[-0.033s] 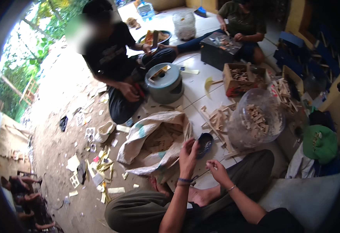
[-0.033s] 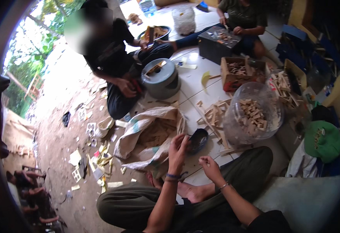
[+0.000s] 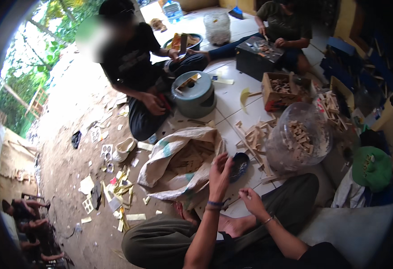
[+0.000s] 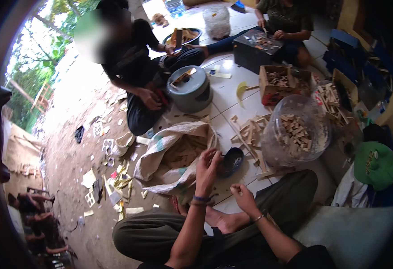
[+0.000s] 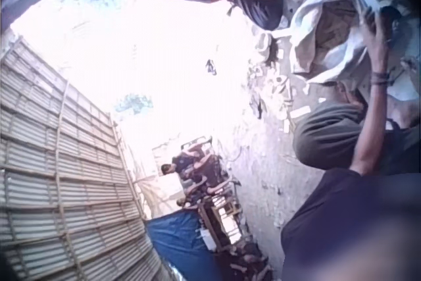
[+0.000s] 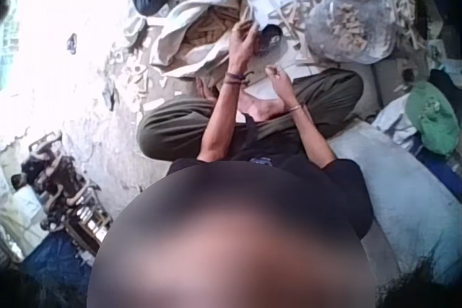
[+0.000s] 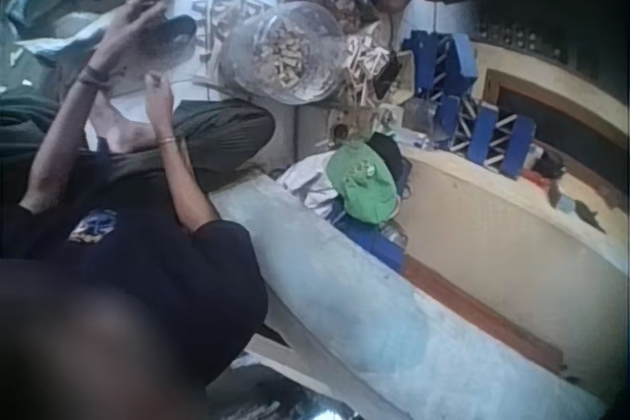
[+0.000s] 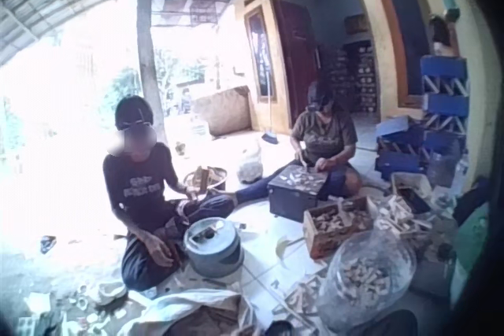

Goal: The person sits on the floor and assembles small wooden pieces by hand, inserting nails and using a hammer to secure them. They repeatedly pick up pieces, align them, and tap the nails into place.

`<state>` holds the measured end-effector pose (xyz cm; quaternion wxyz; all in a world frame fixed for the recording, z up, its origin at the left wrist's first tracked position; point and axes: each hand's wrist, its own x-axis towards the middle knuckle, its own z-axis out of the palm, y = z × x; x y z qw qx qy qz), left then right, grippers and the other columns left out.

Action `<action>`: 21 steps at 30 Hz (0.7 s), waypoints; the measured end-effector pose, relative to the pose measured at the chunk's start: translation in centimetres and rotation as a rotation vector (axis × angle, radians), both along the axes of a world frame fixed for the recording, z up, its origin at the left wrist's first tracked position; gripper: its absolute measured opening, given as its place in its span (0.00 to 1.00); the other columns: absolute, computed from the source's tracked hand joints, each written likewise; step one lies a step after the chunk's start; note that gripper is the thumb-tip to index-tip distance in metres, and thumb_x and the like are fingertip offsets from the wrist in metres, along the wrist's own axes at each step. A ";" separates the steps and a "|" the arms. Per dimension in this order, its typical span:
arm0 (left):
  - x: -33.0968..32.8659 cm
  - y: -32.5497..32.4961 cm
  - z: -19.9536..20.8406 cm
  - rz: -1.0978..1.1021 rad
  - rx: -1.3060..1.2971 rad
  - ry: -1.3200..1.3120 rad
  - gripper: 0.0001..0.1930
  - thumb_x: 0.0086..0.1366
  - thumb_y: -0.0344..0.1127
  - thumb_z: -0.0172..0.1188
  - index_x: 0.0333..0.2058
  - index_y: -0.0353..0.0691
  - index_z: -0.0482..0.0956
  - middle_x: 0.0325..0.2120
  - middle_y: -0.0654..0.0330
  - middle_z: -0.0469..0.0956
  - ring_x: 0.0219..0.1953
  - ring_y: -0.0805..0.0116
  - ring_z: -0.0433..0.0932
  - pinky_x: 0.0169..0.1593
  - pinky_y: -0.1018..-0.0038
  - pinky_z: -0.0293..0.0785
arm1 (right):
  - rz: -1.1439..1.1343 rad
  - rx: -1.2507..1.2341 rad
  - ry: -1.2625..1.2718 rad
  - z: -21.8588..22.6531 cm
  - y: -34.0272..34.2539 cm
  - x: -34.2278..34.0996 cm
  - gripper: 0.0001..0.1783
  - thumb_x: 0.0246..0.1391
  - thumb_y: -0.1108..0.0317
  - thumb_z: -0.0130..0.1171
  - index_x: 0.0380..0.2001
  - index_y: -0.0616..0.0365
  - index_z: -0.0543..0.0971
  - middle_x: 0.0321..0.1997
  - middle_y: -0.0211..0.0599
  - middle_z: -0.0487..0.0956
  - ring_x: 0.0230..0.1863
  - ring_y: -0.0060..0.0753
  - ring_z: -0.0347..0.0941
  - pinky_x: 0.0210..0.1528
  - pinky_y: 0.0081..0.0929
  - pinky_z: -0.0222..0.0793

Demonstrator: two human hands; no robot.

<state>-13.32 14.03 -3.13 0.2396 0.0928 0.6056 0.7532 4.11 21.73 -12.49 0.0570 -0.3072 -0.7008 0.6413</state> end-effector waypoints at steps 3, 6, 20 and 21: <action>-5.4 0.8 1.9 -0.137 -0.227 0.312 0.18 0.76 0.45 0.64 0.50 0.33 0.81 0.34 0.58 0.87 0.37 0.73 0.85 0.43 0.76 0.79 | 0.182 0.038 -0.053 -0.4 -3.3 2.6 0.18 0.69 0.57 0.62 0.51 0.61 0.82 0.41 0.45 0.87 0.44 0.37 0.86 0.49 0.35 0.79; -11.9 -1.1 1.4 -0.402 -0.704 0.480 0.18 0.71 0.43 0.65 0.41 0.29 0.85 0.32 0.50 0.88 0.33 0.64 0.88 0.40 0.68 0.81 | 0.486 0.102 -0.112 -0.7 -5.3 5.1 0.18 0.68 0.57 0.63 0.50 0.61 0.82 0.43 0.47 0.87 0.44 0.43 0.86 0.48 0.38 0.79; -27.5 -17.7 -8.5 -0.869 -1.742 1.107 0.11 0.63 0.37 0.61 0.38 0.37 0.85 0.37 0.44 0.87 0.41 0.43 0.87 0.47 0.52 0.84 | 0.715 0.296 -0.085 -2.3 -6.0 4.9 0.35 0.61 0.51 0.66 0.71 0.29 0.70 0.38 0.49 0.87 0.38 0.60 0.84 0.41 0.53 0.81; -27.8 -17.6 -8.5 -0.701 -1.587 1.168 0.11 0.63 0.37 0.62 0.38 0.35 0.83 0.37 0.44 0.86 0.41 0.43 0.86 0.46 0.52 0.83 | 0.724 0.306 -0.095 -2.4 -6.0 4.8 0.37 0.60 0.51 0.66 0.72 0.25 0.68 0.37 0.48 0.87 0.37 0.59 0.84 0.40 0.53 0.81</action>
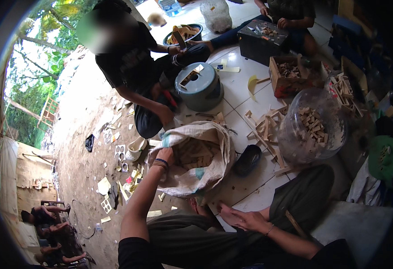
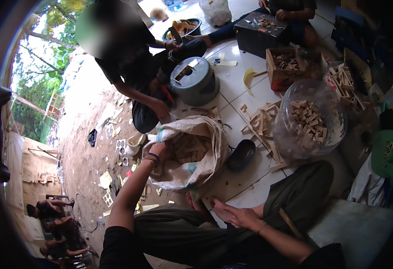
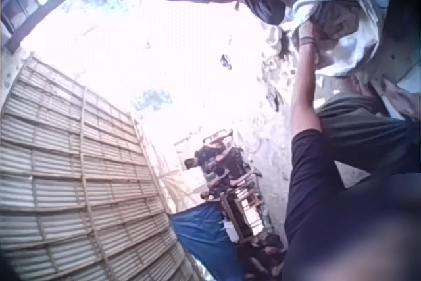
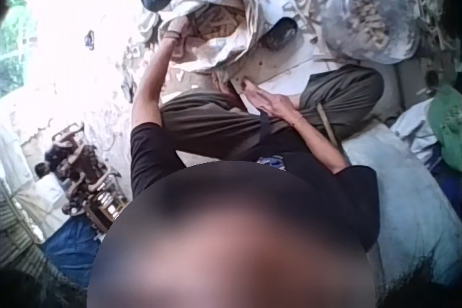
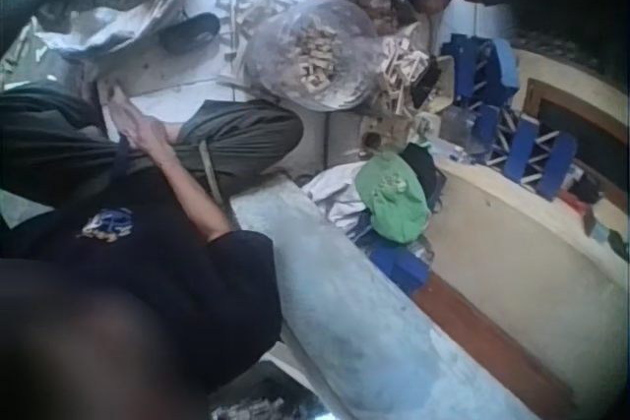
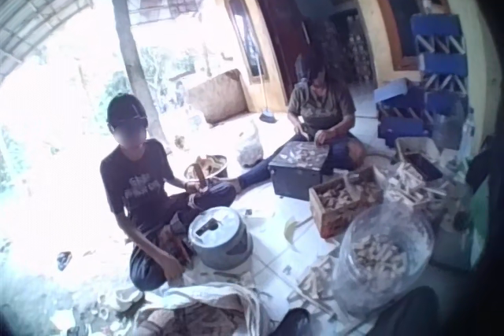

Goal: The person sits on the floor and assembles small wooden pieces by hand, inserting nails and using a hammer to secure them. They repeatedly pick up pieces, align them, and tap the nails into place.

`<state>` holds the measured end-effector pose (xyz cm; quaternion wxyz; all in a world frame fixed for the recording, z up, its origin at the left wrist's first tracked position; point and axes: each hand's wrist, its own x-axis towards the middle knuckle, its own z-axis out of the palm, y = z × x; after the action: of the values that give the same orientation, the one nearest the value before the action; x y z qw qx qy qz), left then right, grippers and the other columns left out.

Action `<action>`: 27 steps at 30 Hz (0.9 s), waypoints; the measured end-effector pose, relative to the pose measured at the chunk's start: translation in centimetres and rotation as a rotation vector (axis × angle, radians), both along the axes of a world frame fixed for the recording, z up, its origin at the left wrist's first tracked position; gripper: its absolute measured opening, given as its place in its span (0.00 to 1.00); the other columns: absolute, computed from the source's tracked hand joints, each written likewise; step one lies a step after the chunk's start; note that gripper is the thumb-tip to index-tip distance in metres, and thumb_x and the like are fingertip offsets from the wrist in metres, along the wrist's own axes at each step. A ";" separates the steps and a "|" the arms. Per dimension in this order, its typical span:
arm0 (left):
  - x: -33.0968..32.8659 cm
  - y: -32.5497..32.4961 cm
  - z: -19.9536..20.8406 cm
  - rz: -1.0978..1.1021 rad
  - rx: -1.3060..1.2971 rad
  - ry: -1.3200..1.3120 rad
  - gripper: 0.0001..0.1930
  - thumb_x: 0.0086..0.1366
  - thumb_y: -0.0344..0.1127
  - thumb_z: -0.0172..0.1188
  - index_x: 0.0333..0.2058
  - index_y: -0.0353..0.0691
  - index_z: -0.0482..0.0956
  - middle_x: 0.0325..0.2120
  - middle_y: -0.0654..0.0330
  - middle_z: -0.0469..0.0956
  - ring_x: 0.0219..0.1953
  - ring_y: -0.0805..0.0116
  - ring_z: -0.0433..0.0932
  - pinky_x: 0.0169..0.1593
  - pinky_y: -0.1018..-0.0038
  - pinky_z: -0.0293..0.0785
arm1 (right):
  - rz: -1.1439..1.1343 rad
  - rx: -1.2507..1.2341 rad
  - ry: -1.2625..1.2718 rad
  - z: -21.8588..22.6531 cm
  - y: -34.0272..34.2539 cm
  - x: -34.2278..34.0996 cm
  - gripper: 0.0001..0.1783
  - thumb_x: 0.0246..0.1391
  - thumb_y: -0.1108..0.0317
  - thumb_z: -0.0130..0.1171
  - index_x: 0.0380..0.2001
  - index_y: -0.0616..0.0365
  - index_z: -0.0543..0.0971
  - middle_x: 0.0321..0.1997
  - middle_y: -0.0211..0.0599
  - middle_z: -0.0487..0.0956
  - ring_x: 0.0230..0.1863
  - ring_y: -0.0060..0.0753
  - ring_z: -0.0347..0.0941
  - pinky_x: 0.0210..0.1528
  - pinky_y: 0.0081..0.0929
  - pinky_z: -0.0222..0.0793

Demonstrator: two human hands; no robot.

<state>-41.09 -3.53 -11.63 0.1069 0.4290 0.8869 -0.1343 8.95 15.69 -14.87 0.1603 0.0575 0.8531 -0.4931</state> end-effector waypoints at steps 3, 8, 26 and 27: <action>0.4 1.8 -1.0 0.014 0.407 0.066 0.13 0.63 0.40 0.63 0.38 0.34 0.78 0.34 0.42 0.82 0.40 0.39 0.82 0.43 0.51 0.80 | 0.028 0.075 -0.027 -0.5 0.0 -0.3 0.37 0.61 0.52 0.68 0.72 0.28 0.69 0.39 0.39 0.88 0.39 0.49 0.87 0.41 0.43 0.83; 3.1 6.0 -3.7 -0.223 0.121 -0.395 0.13 0.61 0.40 0.64 0.38 0.37 0.85 0.35 0.41 0.84 0.42 0.40 0.84 0.46 0.49 0.80 | 0.031 0.088 -0.047 -0.7 -0.1 -0.2 0.36 0.61 0.51 0.68 0.71 0.29 0.70 0.38 0.37 0.89 0.38 0.47 0.87 0.41 0.41 0.84; 5.2 3.3 -1.5 -0.095 0.394 -0.378 0.16 0.71 0.44 0.57 0.38 0.35 0.82 0.35 0.40 0.84 0.43 0.39 0.83 0.47 0.50 0.78 | -0.050 0.043 -0.064 0.7 0.0 -0.7 0.33 0.61 0.51 0.67 0.69 0.33 0.71 0.37 0.43 0.88 0.39 0.54 0.86 0.43 0.49 0.82; 5.6 3.1 -1.5 -0.148 0.409 -0.367 0.16 0.70 0.44 0.58 0.37 0.34 0.82 0.34 0.41 0.84 0.42 0.38 0.83 0.47 0.49 0.79 | -0.061 0.025 -0.049 0.7 0.1 -0.7 0.33 0.61 0.51 0.67 0.69 0.33 0.71 0.37 0.45 0.88 0.40 0.57 0.86 0.44 0.52 0.81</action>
<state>-35.48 -0.39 -13.10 0.1668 0.5222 0.8277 0.1198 8.25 15.75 -14.15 0.1653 0.0977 0.8530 -0.4853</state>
